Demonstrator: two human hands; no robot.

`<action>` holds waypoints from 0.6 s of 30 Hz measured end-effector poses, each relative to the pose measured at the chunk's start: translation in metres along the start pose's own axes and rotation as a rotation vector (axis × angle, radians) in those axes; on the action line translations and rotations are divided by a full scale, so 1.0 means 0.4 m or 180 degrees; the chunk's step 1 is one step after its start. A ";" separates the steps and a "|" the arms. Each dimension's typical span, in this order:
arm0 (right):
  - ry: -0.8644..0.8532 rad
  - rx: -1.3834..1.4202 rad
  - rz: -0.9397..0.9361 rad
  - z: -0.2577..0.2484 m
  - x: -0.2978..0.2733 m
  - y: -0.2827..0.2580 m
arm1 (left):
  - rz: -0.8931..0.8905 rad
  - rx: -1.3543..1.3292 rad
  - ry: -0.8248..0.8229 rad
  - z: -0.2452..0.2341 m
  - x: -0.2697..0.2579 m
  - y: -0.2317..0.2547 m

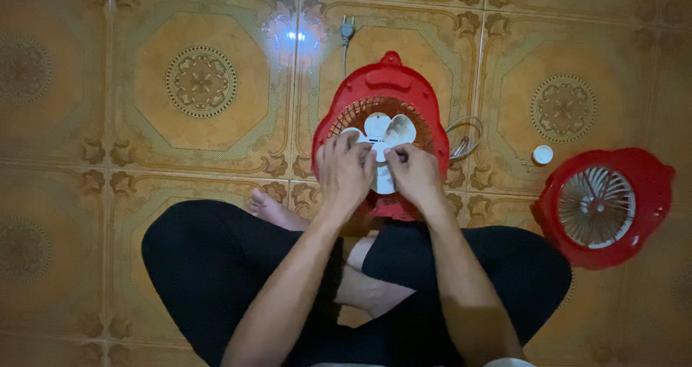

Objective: The person disassembles a red electric fan by removing the front grille and fan blades, then reassembles it by placing the blades back and securing the grille. The person uses a screwdriver to tighten screws on the fan housing.

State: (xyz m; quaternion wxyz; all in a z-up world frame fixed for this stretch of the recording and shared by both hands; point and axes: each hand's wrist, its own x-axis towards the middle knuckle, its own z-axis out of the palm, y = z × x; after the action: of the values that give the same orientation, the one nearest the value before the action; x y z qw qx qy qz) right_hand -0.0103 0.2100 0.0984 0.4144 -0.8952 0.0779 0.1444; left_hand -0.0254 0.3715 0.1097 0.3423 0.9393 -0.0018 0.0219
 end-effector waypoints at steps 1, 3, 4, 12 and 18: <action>0.0008 0.0127 0.0018 0.005 0.003 0.008 | 0.0127 0.0011 0.0098 0.000 0.003 -0.005; -0.0057 0.0139 0.0195 0.005 0.009 0.024 | 0.0385 0.0032 0.0290 -0.001 0.015 -0.013; -0.0089 0.0145 0.0284 0.007 0.010 0.029 | 0.0347 -0.0045 0.0304 -0.003 0.017 -0.013; -0.0095 0.0083 0.0163 0.009 0.020 0.049 | -0.0389 0.0104 0.0108 -0.028 0.029 0.031; -0.0043 0.0006 0.0148 0.003 0.018 0.041 | -0.0428 0.0084 0.0156 -0.024 0.027 0.040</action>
State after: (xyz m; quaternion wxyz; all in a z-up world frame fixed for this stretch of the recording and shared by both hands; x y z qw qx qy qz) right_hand -0.0079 0.2003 0.0835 0.4123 -0.8917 0.0961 0.1601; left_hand -0.0153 0.3655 0.1278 0.3305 0.9410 0.0699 0.0220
